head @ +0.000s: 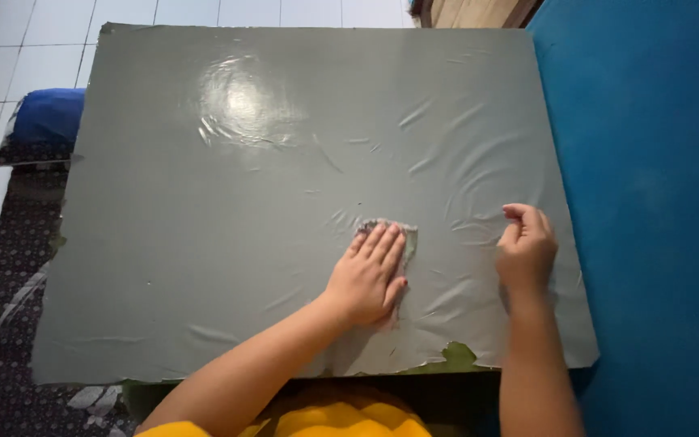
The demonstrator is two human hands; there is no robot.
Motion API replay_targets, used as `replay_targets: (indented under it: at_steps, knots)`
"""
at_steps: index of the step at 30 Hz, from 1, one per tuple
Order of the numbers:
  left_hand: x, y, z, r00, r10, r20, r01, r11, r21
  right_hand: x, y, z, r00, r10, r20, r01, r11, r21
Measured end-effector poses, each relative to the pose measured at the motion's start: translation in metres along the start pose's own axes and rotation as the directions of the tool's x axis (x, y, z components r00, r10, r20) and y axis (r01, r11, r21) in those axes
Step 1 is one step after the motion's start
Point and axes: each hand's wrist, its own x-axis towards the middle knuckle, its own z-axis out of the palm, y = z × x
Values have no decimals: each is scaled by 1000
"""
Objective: The recorder is wiping a low grey glossy table or board with a cloth.
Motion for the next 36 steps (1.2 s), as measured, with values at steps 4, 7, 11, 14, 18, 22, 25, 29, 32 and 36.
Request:
replay_targets:
  at_steps: [4,7,11,14,18,22,25,29,32,36]
  knots:
    - [38,-13,8,1000,-21,-4,22,999,47,-8,17,-22,989,134,69,-140,985,96]
    - [73,-16,12,997,-76,-17,77,995,68,-21,37,-34,981,166,102,-170,985,27]
    - [93,0,26,989,-144,-42,147,986,78,-49,56,-46,986,161,36,-162,986,40]
    - [80,27,27,995,-85,-57,92,986,140,-64,53,-57,969,245,20,-246,968,39]
    - [45,66,25,993,100,61,-105,991,85,-80,49,-62,940,340,18,-340,938,70]
    - [51,71,28,982,180,58,-179,984,-25,-86,56,-55,924,377,-67,-364,919,154]
    - [86,75,32,978,198,60,-194,979,-54,-89,65,-49,903,404,-150,-364,901,234]
    - [149,89,49,981,173,87,-175,985,12,-91,71,-47,881,454,-134,-399,864,306]
    - [179,107,57,983,151,101,-157,986,57,-90,73,-48,880,455,-138,-389,856,339]
    - [189,122,72,980,177,93,-183,982,54,-89,73,-48,869,450,-204,-343,847,407]
